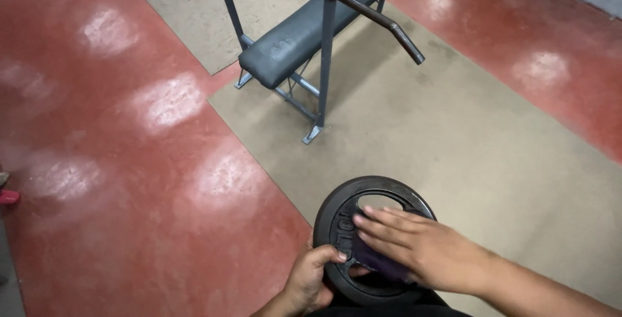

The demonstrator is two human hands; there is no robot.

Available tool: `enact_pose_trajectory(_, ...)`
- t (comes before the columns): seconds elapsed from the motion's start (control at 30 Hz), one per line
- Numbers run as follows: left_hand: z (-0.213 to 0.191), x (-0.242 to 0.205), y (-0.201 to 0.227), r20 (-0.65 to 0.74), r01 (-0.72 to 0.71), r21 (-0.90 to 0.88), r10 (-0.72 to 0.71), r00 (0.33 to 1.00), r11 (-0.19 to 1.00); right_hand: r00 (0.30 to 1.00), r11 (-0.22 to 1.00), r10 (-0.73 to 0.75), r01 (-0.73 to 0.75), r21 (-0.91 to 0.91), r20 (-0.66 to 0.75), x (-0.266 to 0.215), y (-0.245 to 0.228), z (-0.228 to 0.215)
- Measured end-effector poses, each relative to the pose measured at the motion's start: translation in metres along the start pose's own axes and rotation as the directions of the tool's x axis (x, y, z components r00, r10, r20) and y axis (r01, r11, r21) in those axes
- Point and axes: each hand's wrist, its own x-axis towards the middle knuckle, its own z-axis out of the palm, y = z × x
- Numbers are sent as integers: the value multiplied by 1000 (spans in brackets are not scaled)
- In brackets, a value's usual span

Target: Wipe down gym bars and weight plates with a cloth.

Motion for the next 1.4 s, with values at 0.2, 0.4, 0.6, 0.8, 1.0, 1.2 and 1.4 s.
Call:
enact_pose_trajectory(0.2,-5,7,2,106,-69,16,67,992,997,893,978,-5,-90,-190,-450,-22,24,-5)
enact_pose_trajectory(0.4,17,7,4,118,-61,31,57,991,998,794,914,288,-394,-93,-535,8,42,23)
enact_pose_trajectory(0.6,18,20,-10,137,-101,-24,103,985,995,918,961,219,-261,-88,-332,28,5,19)
enact_pose_trajectory(0.8,-9,35,-29,36,15,-118,-11,999,993,998,978,-55,62,199,-41,-4,4,24)
enact_pose_trajectory(1.0,4,39,-28,-14,38,-179,-42,999,983,991,922,-130,110,370,28,-52,26,15)
enact_pose_trajectory(1.2,-4,38,-30,50,59,-103,-54,997,993,988,972,-110,130,196,-110,-85,47,39)
enact_pose_trajectory(1.4,8,33,-22,49,35,-81,-31,998,996,891,977,208,-170,127,-404,-56,53,31)
